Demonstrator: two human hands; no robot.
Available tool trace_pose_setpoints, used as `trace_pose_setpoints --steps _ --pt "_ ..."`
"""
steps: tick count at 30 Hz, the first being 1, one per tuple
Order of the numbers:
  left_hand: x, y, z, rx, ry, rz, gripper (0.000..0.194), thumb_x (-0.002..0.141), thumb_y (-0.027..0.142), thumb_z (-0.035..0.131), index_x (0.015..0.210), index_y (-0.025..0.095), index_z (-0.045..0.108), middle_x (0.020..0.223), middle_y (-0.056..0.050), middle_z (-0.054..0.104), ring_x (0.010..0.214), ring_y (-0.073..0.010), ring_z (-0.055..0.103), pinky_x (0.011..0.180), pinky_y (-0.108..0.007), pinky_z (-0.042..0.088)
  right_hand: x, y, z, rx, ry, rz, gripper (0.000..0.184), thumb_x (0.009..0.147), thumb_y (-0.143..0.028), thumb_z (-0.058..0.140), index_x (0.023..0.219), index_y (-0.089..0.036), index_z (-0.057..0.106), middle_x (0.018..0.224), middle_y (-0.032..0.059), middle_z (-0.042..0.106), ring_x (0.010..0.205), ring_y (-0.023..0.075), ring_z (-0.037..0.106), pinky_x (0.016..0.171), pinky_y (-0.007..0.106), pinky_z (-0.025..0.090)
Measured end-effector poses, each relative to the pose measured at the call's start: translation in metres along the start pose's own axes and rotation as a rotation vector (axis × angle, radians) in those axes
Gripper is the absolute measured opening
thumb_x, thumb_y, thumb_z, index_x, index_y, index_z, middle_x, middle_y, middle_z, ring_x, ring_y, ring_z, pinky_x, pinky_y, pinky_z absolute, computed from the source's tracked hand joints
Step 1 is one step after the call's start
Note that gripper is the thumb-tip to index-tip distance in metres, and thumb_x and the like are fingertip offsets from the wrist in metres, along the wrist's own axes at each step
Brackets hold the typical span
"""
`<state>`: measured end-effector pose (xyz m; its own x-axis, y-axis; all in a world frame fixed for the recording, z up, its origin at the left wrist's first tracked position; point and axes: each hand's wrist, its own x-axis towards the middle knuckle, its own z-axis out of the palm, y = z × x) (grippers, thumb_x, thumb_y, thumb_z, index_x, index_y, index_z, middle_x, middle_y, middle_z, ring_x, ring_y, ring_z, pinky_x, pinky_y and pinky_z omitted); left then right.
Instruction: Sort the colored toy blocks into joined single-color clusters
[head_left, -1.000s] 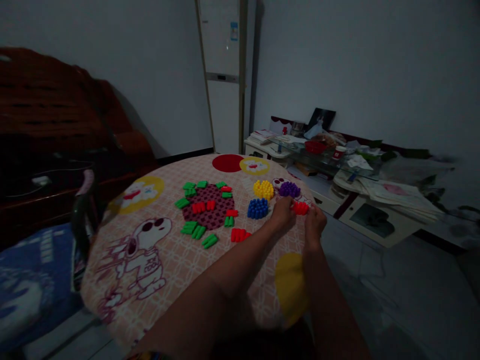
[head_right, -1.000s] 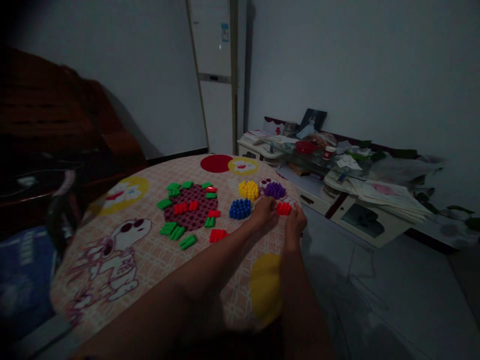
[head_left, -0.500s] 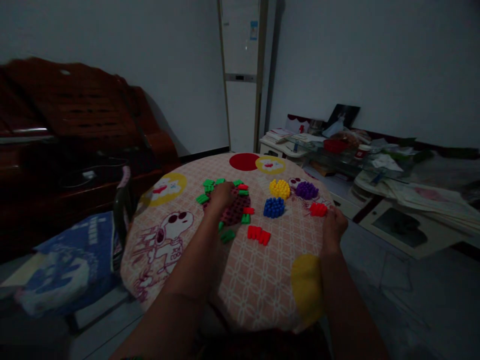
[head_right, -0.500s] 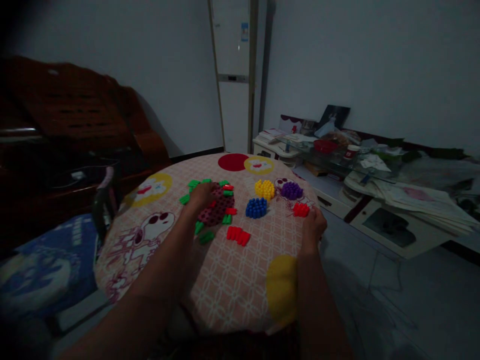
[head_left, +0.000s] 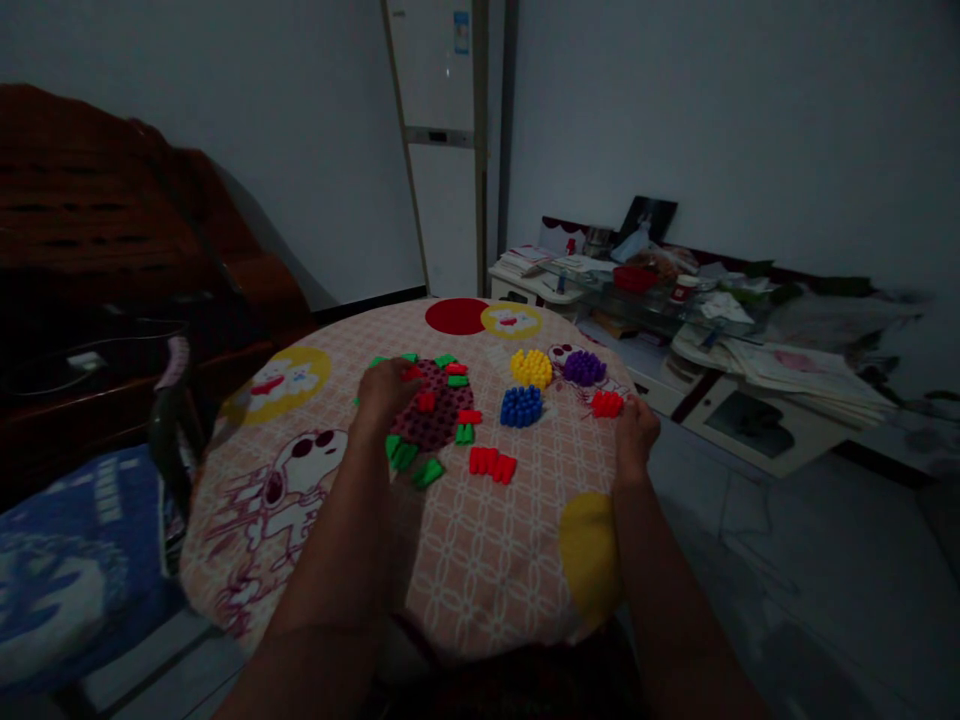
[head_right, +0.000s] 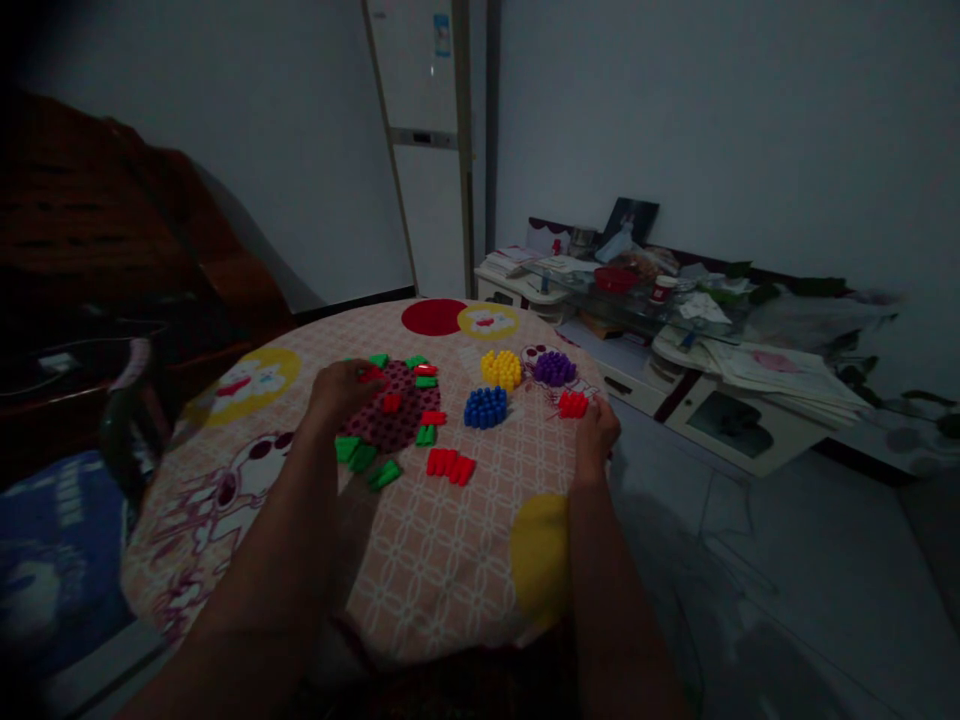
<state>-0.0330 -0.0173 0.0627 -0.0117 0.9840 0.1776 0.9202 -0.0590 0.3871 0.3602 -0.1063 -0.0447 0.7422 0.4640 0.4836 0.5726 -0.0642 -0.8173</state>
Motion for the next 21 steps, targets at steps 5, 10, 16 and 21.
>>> trace_pose_setpoints --steps 5,10,16,21 --pt "-0.024 0.092 0.021 -0.348 -0.011 0.308 0.037 0.085 0.031 0.061 0.119 0.019 0.070 0.092 -0.004 0.074 0.081 -0.0173 0.066 0.079 -0.027 0.051 0.003 0.003 0.003 0.027 0.003 0.035 0.049 0.078 -0.040 0.039 0.096 -0.012 0.075 0.096 0.0153 0.075 0.090 0.0266 0.065 0.085 0.037 0.048" --pt "-0.048 0.175 0.087 -0.463 -0.157 0.494 0.034 0.079 0.018 0.063 0.112 0.016 0.071 0.096 -0.006 0.073 0.086 -0.0185 0.067 0.084 -0.028 0.051 0.002 0.000 0.004 0.041 0.016 0.040 0.049 0.078 -0.041 0.038 0.094 -0.012 0.075 0.096 0.0167 0.075 0.092 0.0287 0.065 0.087 0.040 0.048" --pt "-0.056 0.217 0.138 -0.460 -0.168 0.422 0.032 0.078 0.015 0.066 0.109 0.011 0.067 0.105 -0.014 0.071 0.098 -0.0230 0.066 0.087 -0.032 0.050 0.001 0.001 0.004 0.058 0.004 0.059 0.051 0.078 -0.041 0.039 0.097 -0.010 0.074 0.099 0.0174 0.075 0.092 0.0280 0.065 0.089 0.040 0.048" --pt "-0.059 0.223 0.155 -0.533 -0.237 0.415 0.045 0.065 0.013 0.076 0.108 0.012 0.064 0.102 -0.012 0.072 0.091 -0.0217 0.065 0.078 -0.030 0.049 0.001 0.002 0.003 0.064 -0.003 0.039 0.049 0.080 -0.041 0.039 0.098 -0.013 0.074 0.099 0.0152 0.075 0.093 0.0265 0.064 0.088 0.038 0.048"
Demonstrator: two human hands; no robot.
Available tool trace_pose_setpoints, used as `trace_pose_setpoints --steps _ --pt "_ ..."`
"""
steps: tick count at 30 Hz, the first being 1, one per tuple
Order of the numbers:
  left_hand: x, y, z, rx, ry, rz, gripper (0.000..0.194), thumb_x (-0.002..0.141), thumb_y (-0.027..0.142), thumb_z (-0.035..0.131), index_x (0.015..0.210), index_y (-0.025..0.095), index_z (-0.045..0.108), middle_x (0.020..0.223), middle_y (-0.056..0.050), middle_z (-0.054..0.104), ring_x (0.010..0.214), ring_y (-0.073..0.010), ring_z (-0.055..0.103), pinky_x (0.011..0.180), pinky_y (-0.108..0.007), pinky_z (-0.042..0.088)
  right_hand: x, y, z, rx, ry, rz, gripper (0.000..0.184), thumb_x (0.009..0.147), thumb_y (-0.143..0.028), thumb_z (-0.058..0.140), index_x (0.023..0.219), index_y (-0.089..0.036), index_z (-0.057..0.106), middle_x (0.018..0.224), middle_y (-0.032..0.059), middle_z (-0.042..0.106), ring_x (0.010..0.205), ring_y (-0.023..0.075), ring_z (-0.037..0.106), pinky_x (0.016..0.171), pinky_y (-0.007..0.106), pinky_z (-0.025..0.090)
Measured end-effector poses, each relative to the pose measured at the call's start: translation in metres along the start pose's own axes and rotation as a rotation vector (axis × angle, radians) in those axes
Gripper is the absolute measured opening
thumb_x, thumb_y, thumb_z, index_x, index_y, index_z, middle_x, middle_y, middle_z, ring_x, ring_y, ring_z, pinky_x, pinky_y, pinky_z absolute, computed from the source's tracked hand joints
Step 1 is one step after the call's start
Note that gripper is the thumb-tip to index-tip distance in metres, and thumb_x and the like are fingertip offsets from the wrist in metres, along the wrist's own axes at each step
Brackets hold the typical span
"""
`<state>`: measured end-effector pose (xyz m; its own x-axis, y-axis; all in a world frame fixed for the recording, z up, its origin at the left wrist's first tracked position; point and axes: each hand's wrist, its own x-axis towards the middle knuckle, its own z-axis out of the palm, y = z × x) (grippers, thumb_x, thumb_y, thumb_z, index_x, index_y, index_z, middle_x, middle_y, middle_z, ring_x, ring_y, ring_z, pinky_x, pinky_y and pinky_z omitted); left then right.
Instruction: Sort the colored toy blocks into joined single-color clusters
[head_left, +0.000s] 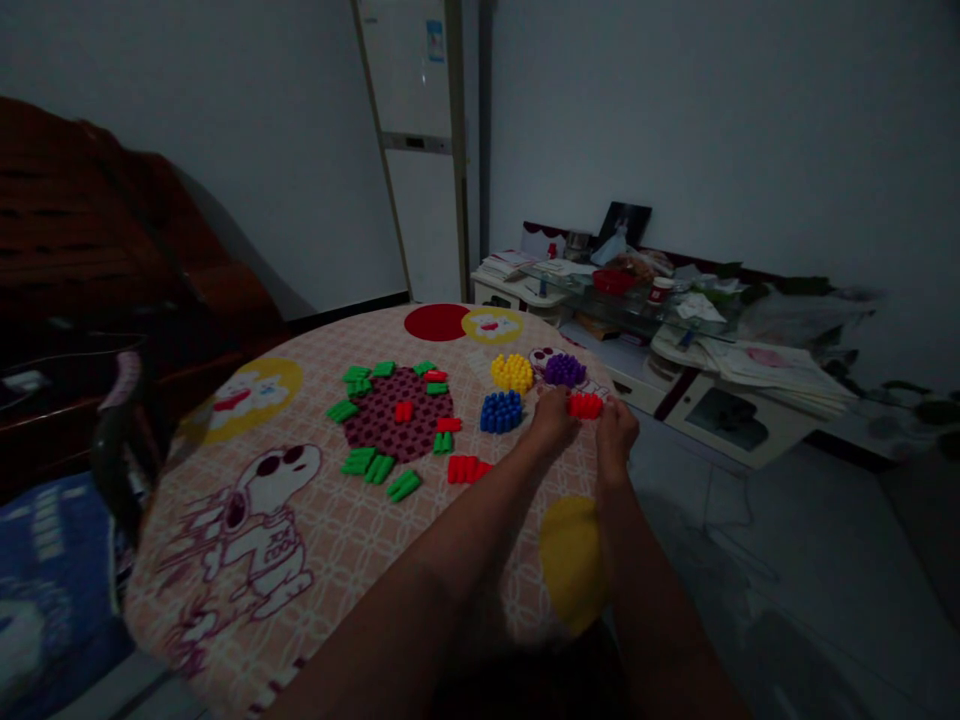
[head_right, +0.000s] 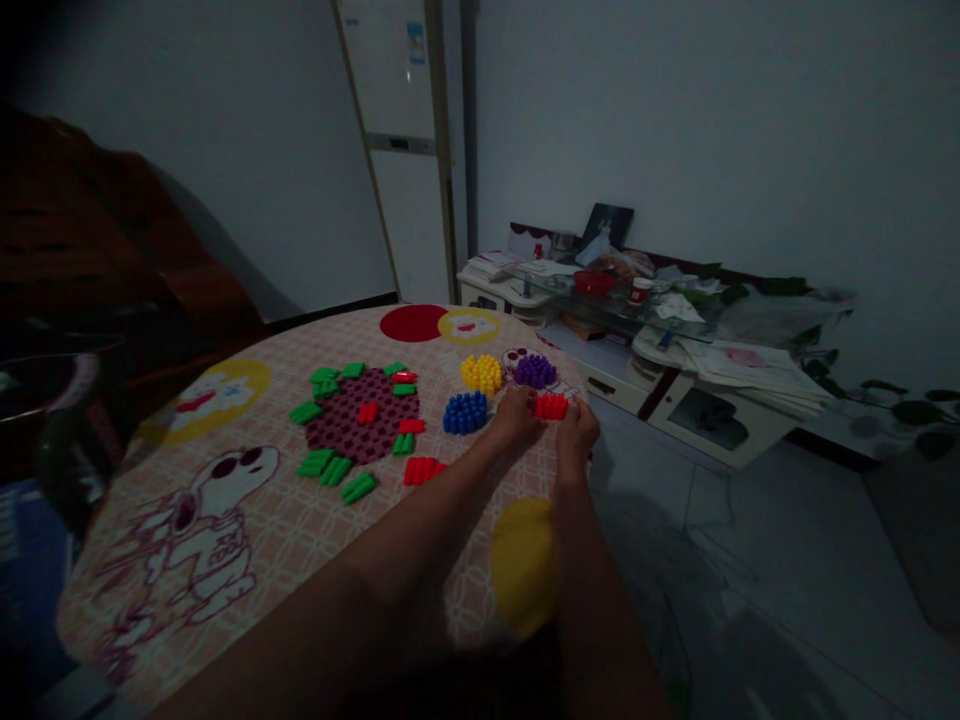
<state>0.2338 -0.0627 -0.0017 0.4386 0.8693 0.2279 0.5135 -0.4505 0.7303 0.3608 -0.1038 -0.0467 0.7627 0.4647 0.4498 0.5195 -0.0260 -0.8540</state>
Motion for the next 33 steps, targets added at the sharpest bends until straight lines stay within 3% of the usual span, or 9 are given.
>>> trace_pose_setpoints --steps 6,12,16,20,23,26,30,33 --pt "0.003 -0.008 0.015 -0.081 0.005 -0.005 0.024 0.070 0.008 0.063 0.093 0.014 0.065 0.088 -0.008 0.072 0.076 -0.0172 0.063 0.069 -0.027 0.045 -0.003 -0.002 -0.002 -0.010 -0.007 -0.011 0.051 0.082 -0.044 0.037 0.095 -0.012 0.074 0.095 0.0152 0.075 0.086 0.0261 0.063 0.084 0.038 0.048" --pt "0.002 -0.009 0.015 -0.085 0.018 -0.011 0.021 0.069 0.008 0.063 0.089 0.014 0.065 0.083 -0.006 0.071 0.073 -0.0167 0.061 0.067 -0.027 0.045 0.000 0.000 -0.001 -0.036 -0.026 -0.009 0.051 0.081 -0.042 0.038 0.100 -0.011 0.074 0.100 0.0163 0.075 0.093 0.0276 0.064 0.088 0.039 0.047" --pt "0.000 -0.009 0.012 -0.058 0.020 0.001 0.030 0.068 0.007 0.065 0.097 0.014 0.065 0.094 -0.009 0.072 0.084 -0.0199 0.065 0.076 -0.029 0.049 0.000 0.002 0.000 -0.026 -0.012 0.034 0.054 0.078 -0.042 0.040 0.103 -0.009 0.075 0.103 0.0186 0.075 0.098 0.0294 0.065 0.092 0.041 0.047" --pt "-0.005 -0.007 -0.002 0.021 -0.003 0.102 0.045 0.068 0.011 0.071 0.112 0.012 0.064 0.112 -0.015 0.070 0.105 -0.0263 0.064 0.091 -0.036 0.051 -0.001 0.003 -0.001 -0.015 0.006 0.036 0.052 0.078 -0.042 0.041 0.102 -0.011 0.076 0.101 0.0178 0.075 0.094 0.0299 0.066 0.089 0.042 0.048" --pt "-0.011 -0.006 -0.031 0.083 0.006 0.194 0.045 0.073 0.010 0.070 0.117 0.013 0.064 0.118 -0.015 0.068 0.110 -0.0255 0.063 0.099 -0.037 0.049 -0.001 0.004 -0.001 -0.014 0.002 0.003 0.052 0.080 -0.043 0.040 0.099 -0.011 0.076 0.099 0.0178 0.075 0.090 0.0294 0.066 0.087 0.041 0.048" --pt "-0.018 -0.018 -0.080 0.134 0.057 0.173 0.041 0.078 0.012 0.066 0.119 0.015 0.065 0.115 -0.012 0.069 0.098 -0.0202 0.067 0.094 -0.033 0.051 -0.001 0.004 -0.001 -0.002 0.016 0.012 0.050 0.080 -0.043 0.041 0.097 -0.012 0.077 0.096 0.0157 0.076 0.088 0.0280 0.065 0.084 0.040 0.049" --pt "-0.027 -0.061 -0.155 0.322 0.174 -0.038 0.029 0.083 0.017 0.063 0.111 0.016 0.068 0.105 -0.010 0.072 0.092 -0.0190 0.067 0.088 -0.031 0.052 -0.003 0.003 -0.002 -0.004 0.026 0.002 0.051 0.080 -0.043 0.041 0.097 -0.012 0.076 0.094 0.0160 0.075 0.087 0.0280 0.065 0.082 0.039 0.048" --pt "-0.040 -0.100 -0.195 0.503 0.265 -0.271 0.025 0.084 0.022 0.061 0.107 0.017 0.069 0.107 -0.013 0.072 0.100 -0.0245 0.066 0.088 -0.034 0.051 -0.004 0.002 -0.003 -0.007 0.021 -0.028 0.050 0.080 -0.041 0.040 0.098 -0.011 0.076 0.096 0.0166 0.075 0.088 0.0276 0.064 0.083 0.039 0.048"
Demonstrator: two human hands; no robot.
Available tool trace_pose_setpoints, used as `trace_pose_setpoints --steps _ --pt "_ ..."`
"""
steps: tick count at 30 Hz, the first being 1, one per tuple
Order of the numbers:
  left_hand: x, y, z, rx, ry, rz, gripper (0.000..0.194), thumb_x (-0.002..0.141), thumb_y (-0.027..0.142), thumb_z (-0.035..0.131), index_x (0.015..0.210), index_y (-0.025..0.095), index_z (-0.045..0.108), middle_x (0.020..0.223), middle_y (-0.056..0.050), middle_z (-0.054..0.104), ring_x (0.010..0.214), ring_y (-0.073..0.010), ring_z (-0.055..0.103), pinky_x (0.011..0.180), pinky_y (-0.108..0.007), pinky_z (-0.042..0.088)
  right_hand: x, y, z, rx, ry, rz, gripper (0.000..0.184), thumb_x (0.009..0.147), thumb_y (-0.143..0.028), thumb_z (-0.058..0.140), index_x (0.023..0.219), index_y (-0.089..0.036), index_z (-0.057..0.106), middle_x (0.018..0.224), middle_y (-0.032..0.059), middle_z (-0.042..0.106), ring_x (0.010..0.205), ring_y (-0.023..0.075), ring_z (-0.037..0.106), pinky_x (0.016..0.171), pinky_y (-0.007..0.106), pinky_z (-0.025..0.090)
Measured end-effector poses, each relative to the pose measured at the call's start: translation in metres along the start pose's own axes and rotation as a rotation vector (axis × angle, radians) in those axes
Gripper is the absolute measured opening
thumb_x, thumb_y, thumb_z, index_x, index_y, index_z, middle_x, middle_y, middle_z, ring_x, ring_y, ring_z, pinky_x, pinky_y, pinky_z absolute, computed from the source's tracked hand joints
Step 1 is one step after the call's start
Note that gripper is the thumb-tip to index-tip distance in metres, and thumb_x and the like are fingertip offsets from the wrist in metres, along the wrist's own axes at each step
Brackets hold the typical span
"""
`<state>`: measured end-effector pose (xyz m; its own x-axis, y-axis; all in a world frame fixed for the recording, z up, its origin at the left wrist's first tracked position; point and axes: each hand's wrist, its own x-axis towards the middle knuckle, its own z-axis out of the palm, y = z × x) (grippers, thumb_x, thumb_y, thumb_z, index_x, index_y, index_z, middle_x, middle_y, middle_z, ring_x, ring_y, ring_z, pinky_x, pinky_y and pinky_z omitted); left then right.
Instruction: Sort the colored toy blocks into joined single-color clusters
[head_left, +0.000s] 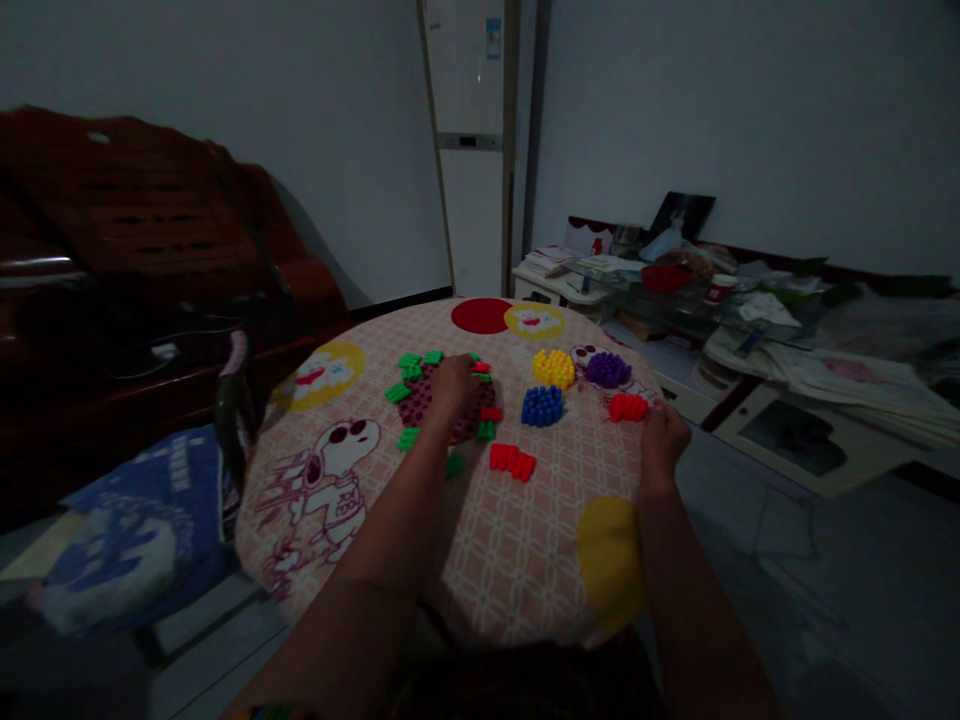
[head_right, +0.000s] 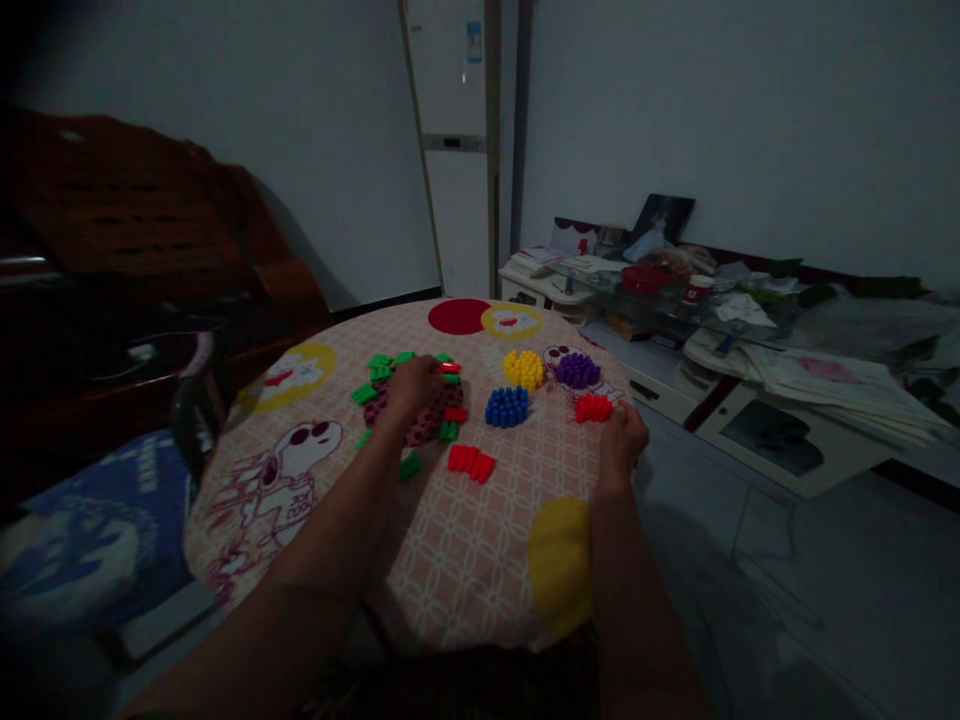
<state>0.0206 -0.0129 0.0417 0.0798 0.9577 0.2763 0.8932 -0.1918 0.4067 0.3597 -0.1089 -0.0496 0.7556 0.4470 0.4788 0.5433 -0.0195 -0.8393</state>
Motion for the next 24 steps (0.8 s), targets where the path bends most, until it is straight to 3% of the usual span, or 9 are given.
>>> trace_pose_setpoints --steps 2,5,8,12,16,18,21,24 --pt "-0.001 -0.027 -0.003 0.114 -0.098 -0.115 0.022 0.083 0.026 0.064 0.102 0.016 0.068 0.106 -0.014 0.071 0.098 -0.0266 0.066 0.084 -0.036 0.051 0.000 -0.001 0.000 -0.002 -0.001 0.001 0.050 0.079 -0.041 0.040 0.097 -0.011 0.076 0.096 0.0161 0.075 0.087 0.0271 0.064 0.082 0.038 0.048" --pt "-0.006 -0.047 0.000 0.154 -0.159 -0.156 0.016 0.081 0.027 0.067 0.090 0.014 0.067 0.094 -0.012 0.071 0.093 -0.0272 0.066 0.083 -0.039 0.052 0.000 -0.002 0.000 -0.006 0.001 0.007 0.049 0.079 -0.041 0.040 0.096 -0.011 0.076 0.093 0.0154 0.075 0.084 0.0268 0.063 0.081 0.039 0.047" --pt "-0.008 -0.050 0.002 0.121 -0.130 -0.148 0.011 0.082 0.022 0.064 0.089 0.014 0.066 0.089 -0.010 0.070 0.093 -0.0262 0.066 0.086 -0.039 0.050 0.000 -0.004 0.000 -0.007 -0.008 0.008 0.049 0.079 -0.041 0.039 0.093 -0.011 0.075 0.089 0.0145 0.074 0.082 0.0267 0.063 0.080 0.039 0.047" --pt "-0.004 -0.039 -0.005 0.013 -0.069 -0.152 0.025 0.081 0.019 0.065 0.105 0.012 0.064 0.101 -0.014 0.071 0.095 -0.0280 0.066 0.085 -0.039 0.050 0.001 -0.006 -0.001 -0.017 -0.003 0.022 0.047 0.079 -0.041 0.038 0.090 -0.012 0.074 0.087 0.0135 0.073 0.081 0.0264 0.062 0.079 0.038 0.047" --pt "-0.004 0.003 -0.012 -0.128 -0.031 -0.022 0.031 0.084 0.019 0.061 0.114 0.013 0.064 0.107 -0.012 0.072 0.094 -0.0224 0.067 0.085 -0.034 0.051 0.004 -0.005 0.000 -0.023 0.001 0.018 0.044 0.078 -0.041 0.039 0.086 -0.013 0.073 0.082 0.0117 0.073 0.078 0.0250 0.061 0.077 0.036 0.046" --pt "-0.012 0.036 -0.007 -0.200 -0.063 0.146 0.030 0.084 0.019 0.061 0.113 0.014 0.067 0.107 -0.010 0.073 0.093 -0.0206 0.068 0.088 -0.032 0.051 0.004 -0.004 0.000 -0.025 -0.005 0.017 0.044 0.079 -0.041 0.040 0.085 -0.013 0.073 0.081 0.0112 0.073 0.077 0.0247 0.060 0.076 0.036 0.046" --pt "-0.030 0.090 0.016 -0.238 -0.126 0.397 0.027 0.086 0.022 0.058 0.109 0.015 0.071 0.111 -0.012 0.072 0.096 -0.0214 0.067 0.090 -0.032 0.051 0.004 -0.002 0.002 -0.013 0.005 0.031 0.045 0.080 -0.042 0.039 0.086 -0.013 0.074 0.080 0.0109 0.073 0.076 0.0244 0.060 0.076 0.036 0.046" --pt "-0.050 0.135 0.049 -0.227 -0.251 0.569 0.023 0.086 0.019 0.056 0.098 0.012 0.074 0.100 -0.013 0.074 0.093 -0.0233 0.067 0.088 -0.033 0.050 0.005 0.001 0.004 0.007 0.011 0.045 0.045 0.080 -0.041 0.040 0.087 -0.013 0.074 0.082 0.0111 0.073 0.078 0.0243 0.061 0.075 0.035 0.046"
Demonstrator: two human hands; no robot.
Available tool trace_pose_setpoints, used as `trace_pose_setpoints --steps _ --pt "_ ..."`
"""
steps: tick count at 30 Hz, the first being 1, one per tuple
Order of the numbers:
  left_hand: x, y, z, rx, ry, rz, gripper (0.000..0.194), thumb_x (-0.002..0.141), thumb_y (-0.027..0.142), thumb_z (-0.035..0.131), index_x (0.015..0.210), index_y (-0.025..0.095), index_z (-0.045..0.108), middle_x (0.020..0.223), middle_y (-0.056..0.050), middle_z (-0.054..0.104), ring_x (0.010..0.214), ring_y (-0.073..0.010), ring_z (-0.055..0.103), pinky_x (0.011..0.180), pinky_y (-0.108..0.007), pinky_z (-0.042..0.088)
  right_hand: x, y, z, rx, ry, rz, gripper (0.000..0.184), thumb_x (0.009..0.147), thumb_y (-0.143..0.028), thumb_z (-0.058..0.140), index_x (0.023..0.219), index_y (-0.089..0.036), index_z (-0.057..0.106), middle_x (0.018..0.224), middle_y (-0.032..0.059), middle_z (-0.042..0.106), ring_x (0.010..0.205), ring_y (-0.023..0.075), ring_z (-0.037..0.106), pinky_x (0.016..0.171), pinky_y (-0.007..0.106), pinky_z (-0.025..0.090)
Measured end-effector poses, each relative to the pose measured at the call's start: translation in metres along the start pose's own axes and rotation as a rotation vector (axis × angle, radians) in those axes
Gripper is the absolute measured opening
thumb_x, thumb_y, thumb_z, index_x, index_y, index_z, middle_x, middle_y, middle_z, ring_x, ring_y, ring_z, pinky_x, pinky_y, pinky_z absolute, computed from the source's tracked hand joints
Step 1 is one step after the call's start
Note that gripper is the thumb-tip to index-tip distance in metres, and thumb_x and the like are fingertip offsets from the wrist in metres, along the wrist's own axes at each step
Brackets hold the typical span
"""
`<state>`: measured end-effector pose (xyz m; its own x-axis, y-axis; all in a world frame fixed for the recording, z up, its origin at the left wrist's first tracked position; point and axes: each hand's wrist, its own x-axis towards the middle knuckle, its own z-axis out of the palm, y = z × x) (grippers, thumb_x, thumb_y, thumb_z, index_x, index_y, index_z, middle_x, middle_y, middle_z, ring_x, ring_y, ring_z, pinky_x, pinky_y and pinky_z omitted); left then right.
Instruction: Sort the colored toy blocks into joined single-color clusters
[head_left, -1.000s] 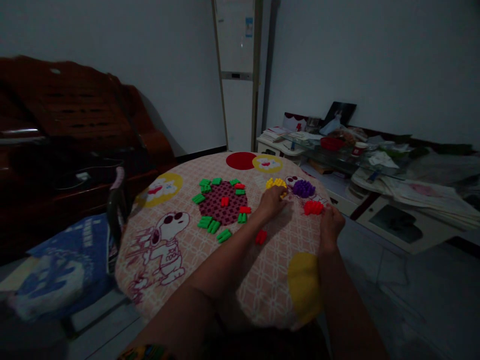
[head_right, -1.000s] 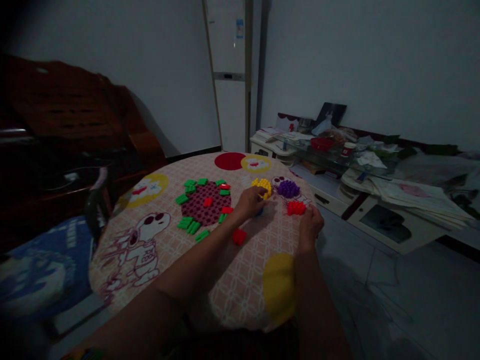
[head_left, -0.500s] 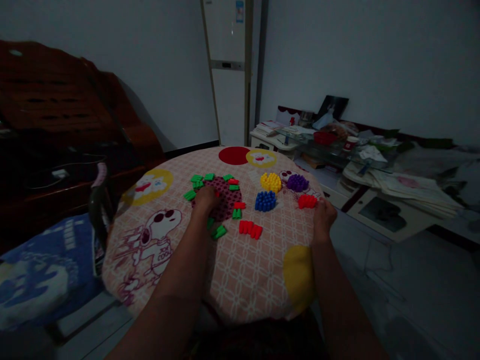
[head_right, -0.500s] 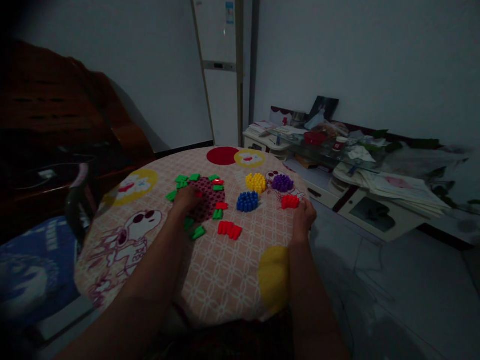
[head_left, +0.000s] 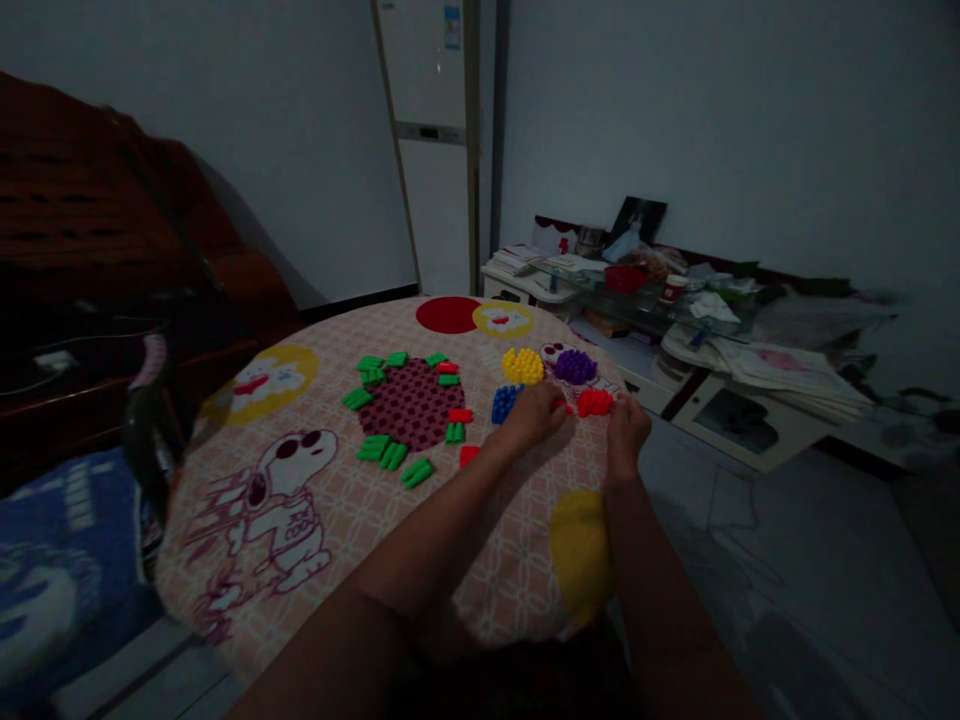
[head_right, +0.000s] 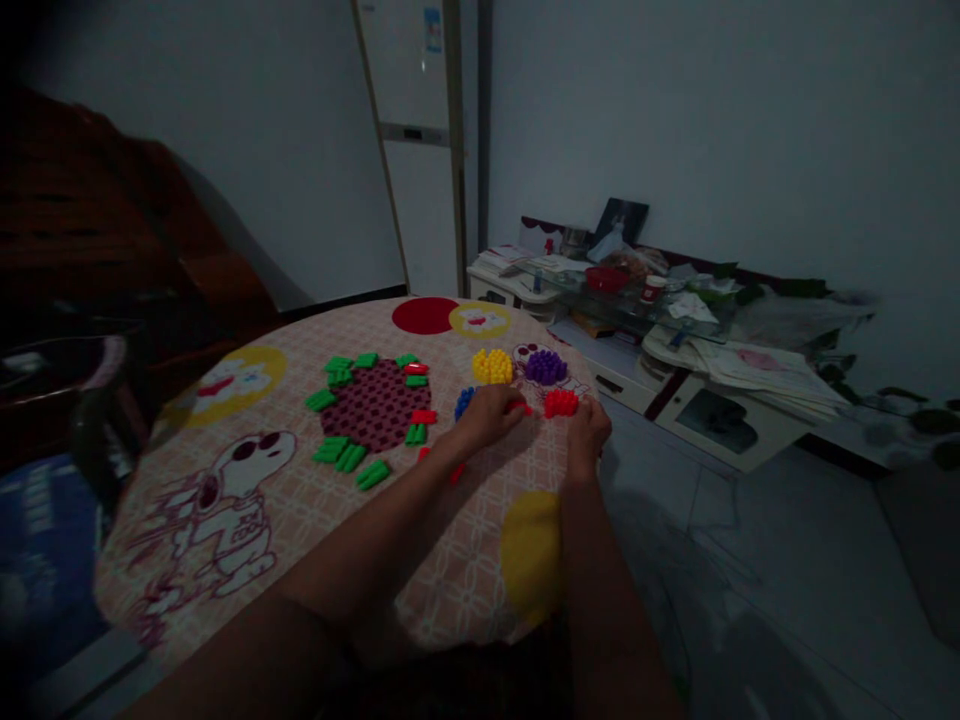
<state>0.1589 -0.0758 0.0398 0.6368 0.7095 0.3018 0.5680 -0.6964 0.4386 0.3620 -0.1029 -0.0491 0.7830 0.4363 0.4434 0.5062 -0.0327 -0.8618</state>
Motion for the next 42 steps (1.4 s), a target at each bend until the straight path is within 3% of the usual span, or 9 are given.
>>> trace_pose_setpoints --steps 4,8,16,23,26,29,32,37,42 --pt "0.013 0.022 0.047 -0.079 -0.021 0.072 0.018 0.085 0.020 0.057 0.090 0.012 0.071 0.093 -0.013 0.072 0.088 -0.0218 0.065 0.083 -0.031 0.049 0.001 0.003 0.001 0.028 -0.009 0.009 0.044 0.078 -0.040 0.040 0.090 -0.013 0.073 0.088 0.0124 0.074 0.083 0.0250 0.063 0.078 0.035 0.047" --pt "0.023 0.025 0.071 -0.148 0.071 0.062 0.014 0.083 0.018 0.056 0.093 0.013 0.066 0.094 -0.010 0.070 0.085 -0.0198 0.063 0.079 -0.029 0.048 0.001 0.004 0.000 0.039 -0.009 -0.031 0.043 0.079 -0.042 0.040 0.087 -0.015 0.072 0.088 0.0115 0.074 0.083 0.0242 0.062 0.082 0.037 0.047" --pt "0.031 0.030 0.082 -0.078 0.128 0.005 0.019 0.090 0.017 0.050 0.107 0.015 0.058 0.107 -0.012 0.066 0.093 -0.0213 0.062 0.081 -0.031 0.048 -0.002 0.000 -0.003 0.040 -0.018 -0.042 0.043 0.081 -0.045 0.039 0.082 -0.015 0.070 0.080 0.0093 0.072 0.075 0.0219 0.059 0.076 0.034 0.046" --pt "0.026 0.038 0.079 0.000 0.139 -0.030 0.029 0.091 0.021 0.053 0.119 0.016 0.051 0.120 -0.013 0.059 0.099 -0.0219 0.062 0.082 -0.031 0.050 -0.001 0.002 -0.001 0.035 -0.009 -0.033 0.048 0.080 -0.046 0.038 0.089 -0.014 0.073 0.089 0.0132 0.074 0.083 0.0246 0.063 0.080 0.036 0.048" --pt "0.020 0.037 0.070 0.024 0.119 -0.005 0.034 0.091 0.024 0.054 0.124 0.016 0.051 0.123 -0.013 0.059 0.101 -0.0219 0.063 0.083 -0.031 0.051 0.000 0.004 -0.001 0.039 -0.022 -0.026 0.049 0.080 -0.045 0.038 0.091 -0.013 0.073 0.089 0.0140 0.074 0.084 0.0253 0.064 0.079 0.037 0.049" --pt "0.012 0.025 0.047 0.127 -0.059 0.004 0.029 0.093 0.025 0.051 0.118 0.016 0.061 0.118 -0.012 0.065 0.102 -0.0221 0.065 0.084 -0.031 0.051 0.000 0.005 -0.001 0.039 -0.023 -0.011 0.047 0.079 -0.043 0.039 0.090 -0.014 0.074 0.086 0.0126 0.074 0.081 0.0252 0.064 0.076 0.036 0.049" --pt "0.002 0.004 0.010 0.189 -0.188 -0.011 0.019 0.086 0.019 0.057 0.098 0.016 0.072 0.100 -0.010 0.072 0.096 -0.0221 0.067 0.082 -0.029 0.050 0.000 0.005 -0.001 0.026 -0.017 -0.012 0.045 0.080 -0.043 0.039 0.087 -0.015 0.073 0.082 0.0108 0.073 0.078 0.0246 0.063 0.074 0.036 0.049" --pt "-0.027 -0.032 -0.052 0.323 -0.420 0.007 0.019 0.080 0.017 0.060 0.092 0.019 0.076 0.090 -0.005 0.075 0.085 -0.0195 0.068 0.073 -0.025 0.048 -0.002 0.002 -0.001 0.018 -0.006 0.002 0.044 0.080 -0.042 0.039 0.087 -0.015 0.073 0.082 0.0102 0.072 0.079 0.0246 0.062 0.074 0.036 0.048" --pt "-0.059 -0.050 -0.062 0.330 -0.534 0.032 0.034 0.070 0.022 0.071 0.104 0.022 0.072 0.097 -0.006 0.074 0.085 -0.0213 0.068 0.071 -0.026 0.047 -0.004 -0.002 -0.002 0.038 -0.005 0.010 0.041 0.081 -0.040 0.040 0.087 -0.015 0.072 0.082 0.0092 0.072 0.078 0.0237 0.062 0.076 0.036 0.047"
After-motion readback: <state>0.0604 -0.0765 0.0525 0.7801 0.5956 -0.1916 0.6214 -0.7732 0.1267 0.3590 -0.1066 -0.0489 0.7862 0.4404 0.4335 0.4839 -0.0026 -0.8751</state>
